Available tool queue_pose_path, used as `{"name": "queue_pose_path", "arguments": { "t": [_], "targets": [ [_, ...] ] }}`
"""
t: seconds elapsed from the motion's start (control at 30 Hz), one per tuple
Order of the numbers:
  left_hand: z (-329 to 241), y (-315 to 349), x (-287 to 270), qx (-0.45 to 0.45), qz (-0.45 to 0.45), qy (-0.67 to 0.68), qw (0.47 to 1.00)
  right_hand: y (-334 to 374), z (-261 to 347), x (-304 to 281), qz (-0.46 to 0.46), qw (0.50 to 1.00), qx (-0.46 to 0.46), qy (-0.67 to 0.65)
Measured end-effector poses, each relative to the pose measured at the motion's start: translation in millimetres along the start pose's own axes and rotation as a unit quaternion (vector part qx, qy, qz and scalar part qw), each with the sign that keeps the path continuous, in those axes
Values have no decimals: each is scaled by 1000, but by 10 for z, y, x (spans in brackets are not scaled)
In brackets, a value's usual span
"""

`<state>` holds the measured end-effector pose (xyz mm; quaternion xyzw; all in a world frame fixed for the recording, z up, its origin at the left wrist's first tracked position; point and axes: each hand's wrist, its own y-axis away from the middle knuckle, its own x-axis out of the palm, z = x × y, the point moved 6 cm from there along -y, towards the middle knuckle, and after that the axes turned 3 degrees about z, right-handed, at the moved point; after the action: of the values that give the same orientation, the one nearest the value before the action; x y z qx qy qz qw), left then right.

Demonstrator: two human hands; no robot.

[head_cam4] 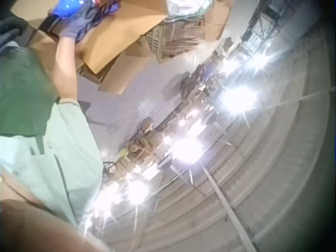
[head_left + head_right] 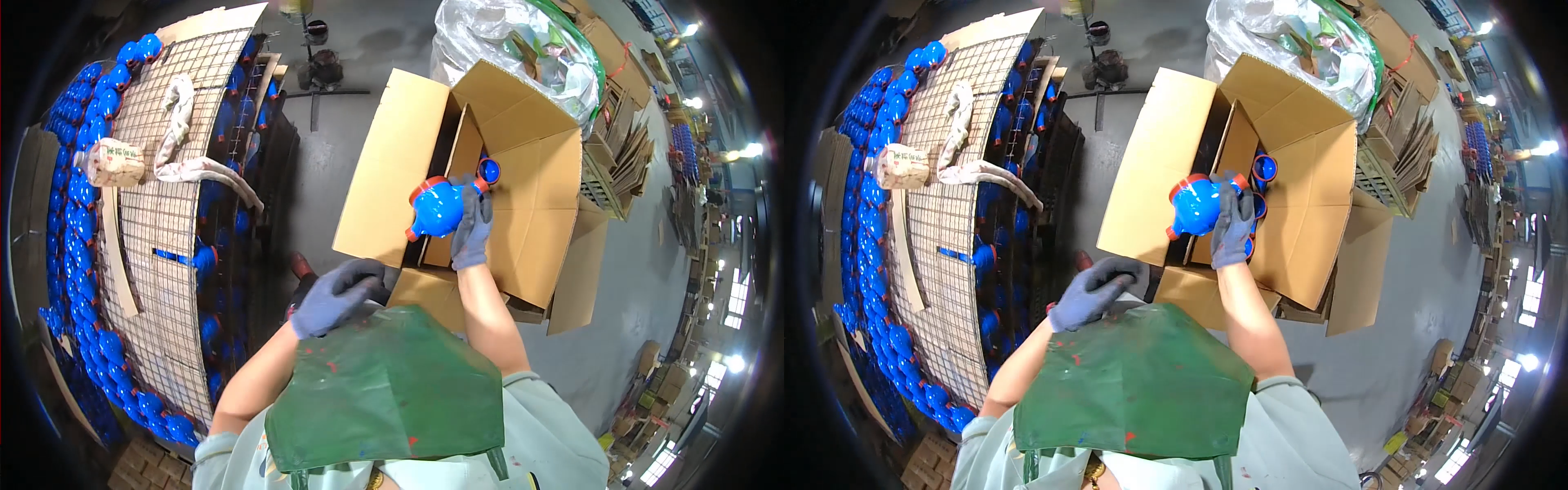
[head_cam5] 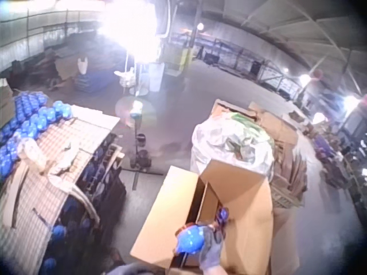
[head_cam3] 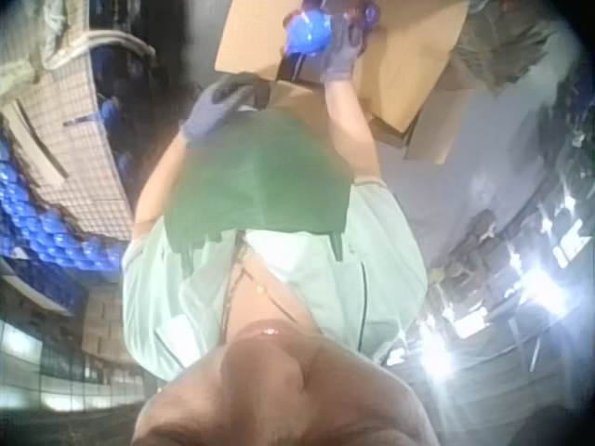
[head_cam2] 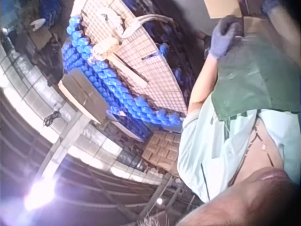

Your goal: The person places blue plastic components into cardboard boxes, inserting cardboard dividers between items. The person closes the boxes and moves them onto a pallet.

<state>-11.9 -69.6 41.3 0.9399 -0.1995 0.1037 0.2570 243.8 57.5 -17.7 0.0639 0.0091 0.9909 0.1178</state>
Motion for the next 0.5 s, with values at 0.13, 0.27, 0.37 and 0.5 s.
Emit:
{"name": "queue_pose_path", "arguments": {
  "t": [0.13, 0.27, 0.37, 0.5],
  "targets": [
    [447, 627, -537, 24, -220, 73, 972, 40, 256, -88, 39, 903, -167, 393],
    [845, 1447, -705, 80, -433, 242, 865, -77, -383, 247, 185, 785, -122, 579],
    [952, 1773, -681, 74, -454, 267, 847, -104, -1407, 98, 245, 831, 33, 499],
    [1000, 2480, -1075, 66, -491, 70, 866, -123, -2394, -127, 123, 903, 401, -90]
  ]
}}
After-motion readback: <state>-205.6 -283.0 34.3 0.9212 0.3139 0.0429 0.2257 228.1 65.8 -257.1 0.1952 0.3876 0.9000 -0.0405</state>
